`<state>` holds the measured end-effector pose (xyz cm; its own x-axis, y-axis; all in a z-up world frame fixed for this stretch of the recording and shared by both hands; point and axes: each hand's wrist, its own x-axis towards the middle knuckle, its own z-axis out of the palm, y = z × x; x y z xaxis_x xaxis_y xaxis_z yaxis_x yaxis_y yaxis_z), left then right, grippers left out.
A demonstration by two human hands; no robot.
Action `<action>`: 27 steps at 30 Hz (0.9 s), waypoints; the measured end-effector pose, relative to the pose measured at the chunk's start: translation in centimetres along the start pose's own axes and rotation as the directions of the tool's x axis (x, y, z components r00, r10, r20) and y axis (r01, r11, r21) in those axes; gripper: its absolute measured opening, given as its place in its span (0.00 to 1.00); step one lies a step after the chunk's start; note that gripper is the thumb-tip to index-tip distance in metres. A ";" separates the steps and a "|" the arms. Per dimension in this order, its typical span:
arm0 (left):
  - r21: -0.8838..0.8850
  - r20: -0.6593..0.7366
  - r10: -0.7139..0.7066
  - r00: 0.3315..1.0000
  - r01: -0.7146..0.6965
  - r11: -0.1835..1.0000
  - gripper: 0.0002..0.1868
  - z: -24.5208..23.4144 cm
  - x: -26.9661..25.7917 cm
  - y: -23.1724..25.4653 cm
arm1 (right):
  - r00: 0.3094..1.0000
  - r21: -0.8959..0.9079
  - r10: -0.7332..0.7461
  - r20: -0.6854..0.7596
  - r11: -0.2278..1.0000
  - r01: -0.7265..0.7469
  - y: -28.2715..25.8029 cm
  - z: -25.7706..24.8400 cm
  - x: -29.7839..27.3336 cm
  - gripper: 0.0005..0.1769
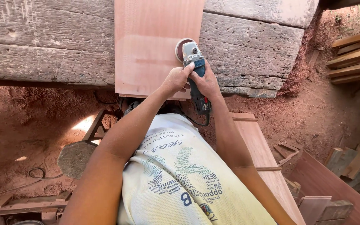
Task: The person uses an electric sander to smooth a rectangular wooden plank on a workbench. They then pick up the plank, place it against a stack of other planks, and retrieve a new plank to sand.
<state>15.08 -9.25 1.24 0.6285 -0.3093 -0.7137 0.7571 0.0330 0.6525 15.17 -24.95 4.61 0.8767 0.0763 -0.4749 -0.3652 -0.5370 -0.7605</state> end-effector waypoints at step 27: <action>-0.091 -0.011 0.048 0.999 -0.049 0.995 0.32 2.7 -3.2 -2.5 | 0.992 0.048 0.016 -0.129 0.999 -0.009 1.4 1.2 -5.3 0.34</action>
<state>10.73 -10.90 2.58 0.6663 -0.2970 -0.6839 0.7384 0.1349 0.6608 9.59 -25.06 5.56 0.9040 -0.0410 -0.4256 -0.3881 -0.4967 -0.7763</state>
